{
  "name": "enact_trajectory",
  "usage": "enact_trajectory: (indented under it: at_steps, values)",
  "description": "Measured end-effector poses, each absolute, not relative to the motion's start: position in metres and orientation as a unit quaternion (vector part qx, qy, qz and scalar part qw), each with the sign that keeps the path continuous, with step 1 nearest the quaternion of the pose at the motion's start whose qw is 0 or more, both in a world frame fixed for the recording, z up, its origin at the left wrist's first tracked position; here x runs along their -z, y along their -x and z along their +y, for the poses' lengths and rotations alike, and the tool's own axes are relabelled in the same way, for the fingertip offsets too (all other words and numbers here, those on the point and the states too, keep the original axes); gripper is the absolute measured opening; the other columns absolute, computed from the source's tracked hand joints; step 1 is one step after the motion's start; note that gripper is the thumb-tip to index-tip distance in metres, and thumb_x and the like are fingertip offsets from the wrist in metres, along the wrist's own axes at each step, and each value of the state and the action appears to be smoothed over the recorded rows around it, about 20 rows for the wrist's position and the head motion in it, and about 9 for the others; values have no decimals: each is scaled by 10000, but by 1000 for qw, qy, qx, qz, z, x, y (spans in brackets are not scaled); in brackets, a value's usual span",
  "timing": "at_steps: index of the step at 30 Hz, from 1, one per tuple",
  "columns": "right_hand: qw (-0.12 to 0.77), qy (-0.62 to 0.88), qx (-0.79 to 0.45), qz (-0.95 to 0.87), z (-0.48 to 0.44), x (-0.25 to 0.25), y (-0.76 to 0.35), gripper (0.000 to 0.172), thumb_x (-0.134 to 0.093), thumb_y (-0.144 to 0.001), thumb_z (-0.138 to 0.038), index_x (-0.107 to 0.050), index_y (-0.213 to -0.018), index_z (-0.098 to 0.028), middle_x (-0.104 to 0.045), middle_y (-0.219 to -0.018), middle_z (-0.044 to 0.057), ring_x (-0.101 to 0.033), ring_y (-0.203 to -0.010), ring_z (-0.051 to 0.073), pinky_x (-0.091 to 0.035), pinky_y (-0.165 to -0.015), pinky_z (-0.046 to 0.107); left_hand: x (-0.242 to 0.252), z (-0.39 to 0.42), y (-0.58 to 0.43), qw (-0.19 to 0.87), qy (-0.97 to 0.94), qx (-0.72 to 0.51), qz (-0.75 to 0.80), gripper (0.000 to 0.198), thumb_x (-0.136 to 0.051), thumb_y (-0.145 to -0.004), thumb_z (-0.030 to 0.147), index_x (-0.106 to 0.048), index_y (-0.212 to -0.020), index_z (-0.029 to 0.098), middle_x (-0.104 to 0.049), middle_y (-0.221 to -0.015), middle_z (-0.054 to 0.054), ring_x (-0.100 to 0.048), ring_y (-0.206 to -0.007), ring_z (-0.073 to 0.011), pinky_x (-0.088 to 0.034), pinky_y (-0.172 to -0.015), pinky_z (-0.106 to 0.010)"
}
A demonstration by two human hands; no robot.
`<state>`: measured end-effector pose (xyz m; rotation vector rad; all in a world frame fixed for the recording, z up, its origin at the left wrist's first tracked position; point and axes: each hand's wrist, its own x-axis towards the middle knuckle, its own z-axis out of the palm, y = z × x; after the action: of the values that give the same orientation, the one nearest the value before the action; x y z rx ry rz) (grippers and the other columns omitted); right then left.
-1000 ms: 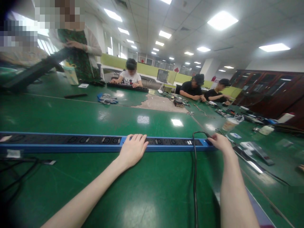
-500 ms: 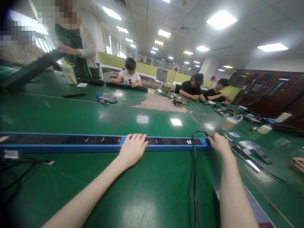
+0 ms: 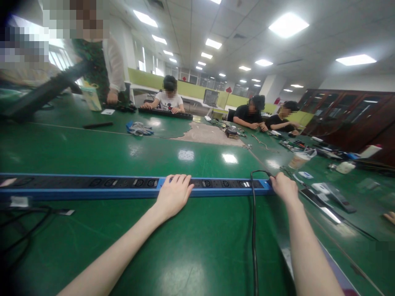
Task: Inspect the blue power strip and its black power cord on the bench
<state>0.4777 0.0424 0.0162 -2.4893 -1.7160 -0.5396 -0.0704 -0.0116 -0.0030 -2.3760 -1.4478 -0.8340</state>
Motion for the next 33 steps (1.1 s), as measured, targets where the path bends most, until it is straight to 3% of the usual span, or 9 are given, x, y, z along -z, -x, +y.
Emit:
enact_trajectory:
  at_steps: [14,22,29,33]
  values:
    - [-31,796,164,-582,41,-35,-474,447,-414,-1015,-545,-610,-1060,-145,-711,-1036,186,-673,-973,311,-448,-780,358,1,-13,73,112,812,294,-491,436,-324,-1062,389,-599,-1332,185,-685,-1205,-151,-594,-1141,-292,-367,-1037,-487]
    - [19,811,189,-553,26,-23,-459,495,-344,-1022,-559,-605,-1086,-143,-703,-1069,209,-675,-973,348,-460,-800,401,1,-13,73,110,811,293,-494,432,-325,-1062,390,-600,-1325,184,-682,-1201,-150,-594,-1128,-291,-366,-1038,-484]
    - [-19,795,153,-586,33,-51,-452,420,-425,-1009,-525,-627,-1028,-157,-726,-1014,192,-680,-1005,322,-466,-814,366,0,-13,74,111,814,291,-490,424,-333,-1062,393,-603,-1316,188,-687,-1192,-145,-597,-1125,-286,-368,-1034,-476]
    - [5,801,181,-571,18,-45,-433,426,-401,-1021,-499,-615,-1082,-136,-711,-1060,203,-682,-1020,334,-477,-832,388,-1,-13,74,114,814,284,-493,443,-319,-1064,397,-604,-1323,177,-684,-1203,-152,-595,-1132,-292,-368,-1030,-481]
